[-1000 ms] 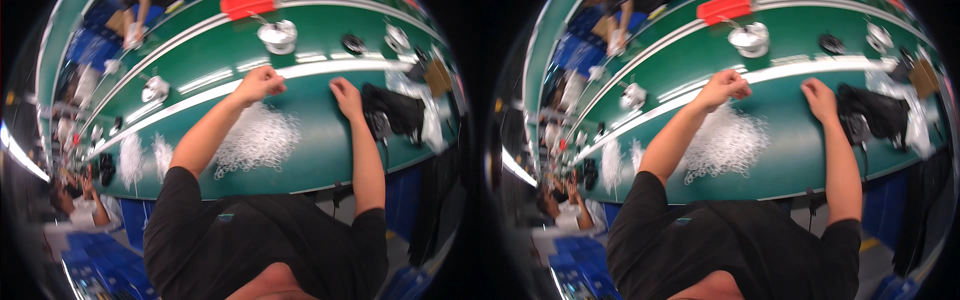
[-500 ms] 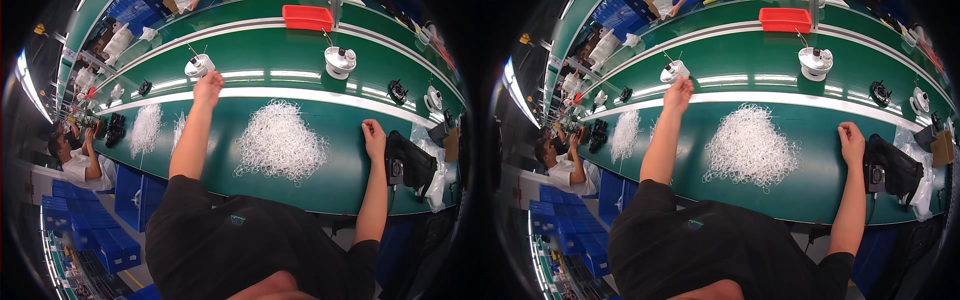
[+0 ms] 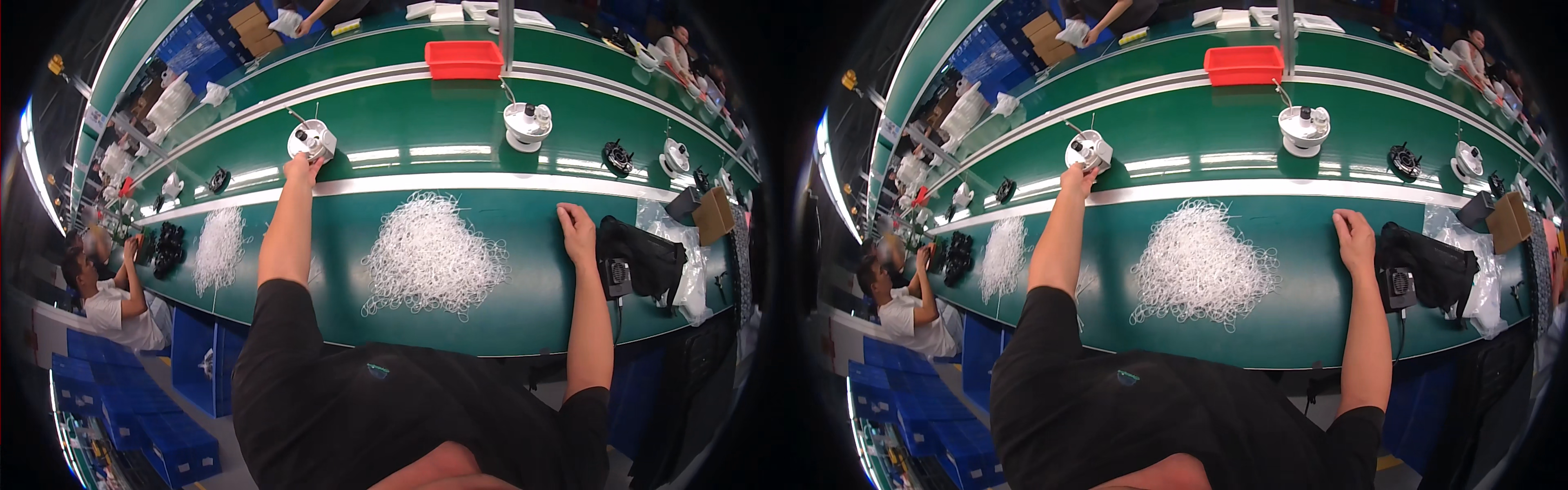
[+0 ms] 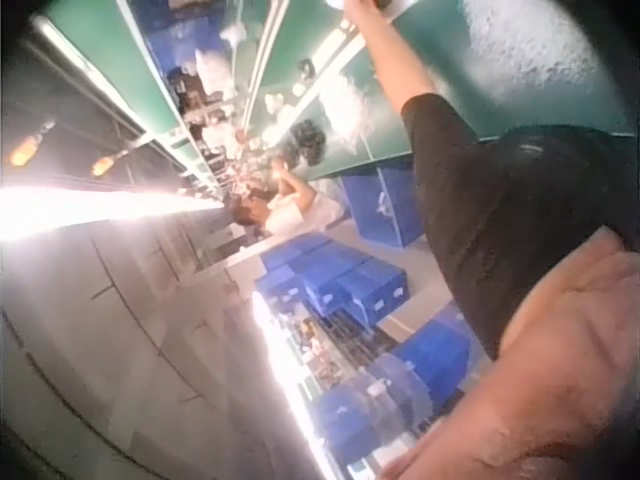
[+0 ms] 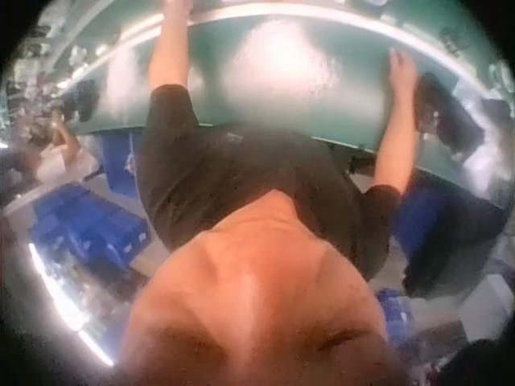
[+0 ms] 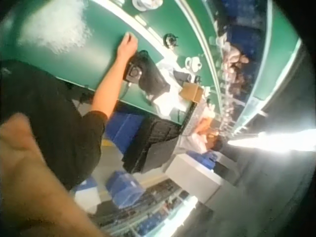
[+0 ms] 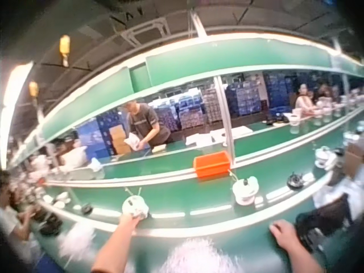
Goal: The person assembles small white circular devices on a green workbench. They repeatedly pick up the devices, insert white zip ties into slots, and place the devices back down. The person also gathers and organizes piles of white zip ties on the table.
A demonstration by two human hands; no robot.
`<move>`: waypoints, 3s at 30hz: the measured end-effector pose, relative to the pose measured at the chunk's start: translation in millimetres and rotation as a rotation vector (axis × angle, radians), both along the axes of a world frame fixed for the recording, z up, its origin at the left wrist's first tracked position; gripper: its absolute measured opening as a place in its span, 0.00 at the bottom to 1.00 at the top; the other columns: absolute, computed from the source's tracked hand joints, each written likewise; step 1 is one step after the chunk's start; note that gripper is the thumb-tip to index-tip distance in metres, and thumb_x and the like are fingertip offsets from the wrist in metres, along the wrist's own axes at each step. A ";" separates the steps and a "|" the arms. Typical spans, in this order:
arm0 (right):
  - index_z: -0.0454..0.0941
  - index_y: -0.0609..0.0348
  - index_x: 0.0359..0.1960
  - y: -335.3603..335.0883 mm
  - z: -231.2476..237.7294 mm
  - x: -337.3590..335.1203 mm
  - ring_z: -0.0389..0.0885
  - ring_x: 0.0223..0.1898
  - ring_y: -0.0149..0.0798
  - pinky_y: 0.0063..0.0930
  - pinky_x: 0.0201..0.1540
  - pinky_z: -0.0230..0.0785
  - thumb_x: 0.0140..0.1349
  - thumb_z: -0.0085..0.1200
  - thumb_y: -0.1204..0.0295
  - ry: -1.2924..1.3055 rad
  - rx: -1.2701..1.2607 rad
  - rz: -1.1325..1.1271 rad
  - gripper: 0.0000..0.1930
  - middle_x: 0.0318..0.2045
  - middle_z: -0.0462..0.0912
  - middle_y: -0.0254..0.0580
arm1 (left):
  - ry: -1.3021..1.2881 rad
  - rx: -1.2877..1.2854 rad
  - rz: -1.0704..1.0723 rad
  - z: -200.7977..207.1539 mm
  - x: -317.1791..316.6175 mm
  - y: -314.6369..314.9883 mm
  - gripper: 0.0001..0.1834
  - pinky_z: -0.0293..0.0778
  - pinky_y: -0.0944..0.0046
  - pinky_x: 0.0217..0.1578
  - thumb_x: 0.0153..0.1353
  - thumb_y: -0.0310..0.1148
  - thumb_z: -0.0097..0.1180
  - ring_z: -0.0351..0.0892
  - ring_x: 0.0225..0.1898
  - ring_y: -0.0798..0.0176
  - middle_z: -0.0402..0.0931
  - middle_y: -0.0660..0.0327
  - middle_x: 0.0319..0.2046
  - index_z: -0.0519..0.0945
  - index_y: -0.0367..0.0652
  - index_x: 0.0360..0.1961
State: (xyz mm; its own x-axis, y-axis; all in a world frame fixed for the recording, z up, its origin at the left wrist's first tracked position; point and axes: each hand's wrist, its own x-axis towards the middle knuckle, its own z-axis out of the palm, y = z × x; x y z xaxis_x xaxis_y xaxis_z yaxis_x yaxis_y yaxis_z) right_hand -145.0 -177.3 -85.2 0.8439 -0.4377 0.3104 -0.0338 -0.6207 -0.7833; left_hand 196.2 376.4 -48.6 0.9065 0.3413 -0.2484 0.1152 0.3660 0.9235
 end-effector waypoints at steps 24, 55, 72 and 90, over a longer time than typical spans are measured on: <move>0.85 0.64 0.42 30.9 79.8 -9.6 0.81 0.37 0.38 0.29 0.41 0.71 0.65 0.57 0.66 -0.069 0.169 0.032 0.13 0.35 0.82 0.44 | 0.124 0.381 -1.394 47.3 -259.7 -329.5 0.17 0.85 0.68 0.32 0.65 0.33 0.59 0.85 0.32 0.62 0.81 0.52 0.37 0.77 0.25 0.44; 0.81 0.63 0.46 23.2 91.2 -10.9 0.83 0.32 0.34 0.30 0.38 0.74 0.68 0.52 0.69 0.147 0.169 0.258 0.11 0.29 0.85 0.43 | -0.453 0.449 -1.199 45.3 -226.0 -376.1 0.07 0.76 0.71 0.29 0.56 0.23 0.67 0.79 0.29 0.72 0.83 0.60 0.29 0.83 0.35 0.35; 0.83 0.63 0.40 21.5 71.3 -9.4 0.78 0.39 0.28 0.25 0.42 0.72 0.65 0.58 0.69 -0.143 0.330 0.147 0.09 0.37 0.81 0.37 | -0.534 0.613 -1.212 41.5 -233.3 -382.3 0.05 0.74 0.68 0.29 0.58 0.27 0.66 0.78 0.28 0.70 0.82 0.62 0.27 0.83 0.37 0.32; 0.80 0.57 0.40 15.4 82.1 -29.2 0.77 0.27 0.37 0.32 0.33 0.70 0.61 0.60 0.67 0.131 0.135 0.185 0.10 0.23 0.79 0.42 | -0.919 1.117 -1.076 42.1 -251.4 -374.6 0.04 0.75 0.53 0.37 0.54 0.26 0.61 0.80 0.34 0.49 0.78 0.53 0.31 0.80 0.38 0.30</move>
State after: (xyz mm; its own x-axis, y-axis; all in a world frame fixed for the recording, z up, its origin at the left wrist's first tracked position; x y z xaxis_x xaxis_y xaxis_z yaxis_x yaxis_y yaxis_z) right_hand -174.2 -161.9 -3.1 0.9426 -0.3022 0.1422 -0.0362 -0.5157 -0.8560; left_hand -55.1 1.8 -6.5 0.5217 -0.7912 0.3192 -0.7797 -0.2903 0.5548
